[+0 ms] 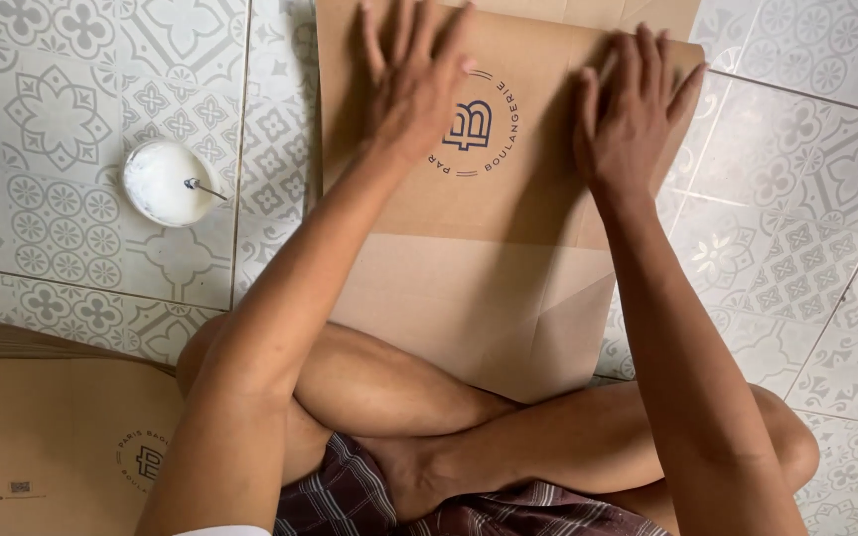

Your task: The person sits on the floor and assembles a brown paper bag by folding the bottom flaps inward. They then use a small brush to apply a white adhesive substance from a bowl onto the folded edges to secure the bag's base.

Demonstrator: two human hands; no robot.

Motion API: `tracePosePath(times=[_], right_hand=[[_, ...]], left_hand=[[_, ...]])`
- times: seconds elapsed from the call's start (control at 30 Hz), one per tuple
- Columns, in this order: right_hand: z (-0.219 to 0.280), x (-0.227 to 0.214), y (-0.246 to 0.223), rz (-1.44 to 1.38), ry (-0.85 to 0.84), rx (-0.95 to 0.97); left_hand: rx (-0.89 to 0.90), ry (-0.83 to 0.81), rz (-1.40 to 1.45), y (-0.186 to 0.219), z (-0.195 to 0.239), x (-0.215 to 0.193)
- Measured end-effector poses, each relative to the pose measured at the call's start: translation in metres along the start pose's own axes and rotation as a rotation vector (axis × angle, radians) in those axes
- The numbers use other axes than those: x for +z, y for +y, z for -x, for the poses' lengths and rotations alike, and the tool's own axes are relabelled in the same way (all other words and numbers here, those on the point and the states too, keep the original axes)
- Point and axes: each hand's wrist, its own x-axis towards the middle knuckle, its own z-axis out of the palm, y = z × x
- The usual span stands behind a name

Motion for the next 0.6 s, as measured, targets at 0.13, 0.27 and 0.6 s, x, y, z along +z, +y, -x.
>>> tracePosePath(times=[0.13, 0.27, 0.6], right_hand=[[0.004, 0.021, -0.011, 0.126, 0.006, -0.16], [0.022, 0.026, -0.024, 0.198, -0.096, -0.083], [-0.008, 0.034, -0.02, 0.151, -0.14, -0.025]], left_hand=[[0.154, -0.212, 0.025, 0.023, 0.01, -0.004], [0.15, -0.371, 0.032, 0.018, 0.011, 0.005], [0.162, -0.326, 0.031, 0.012, -0.02, 0.017]])
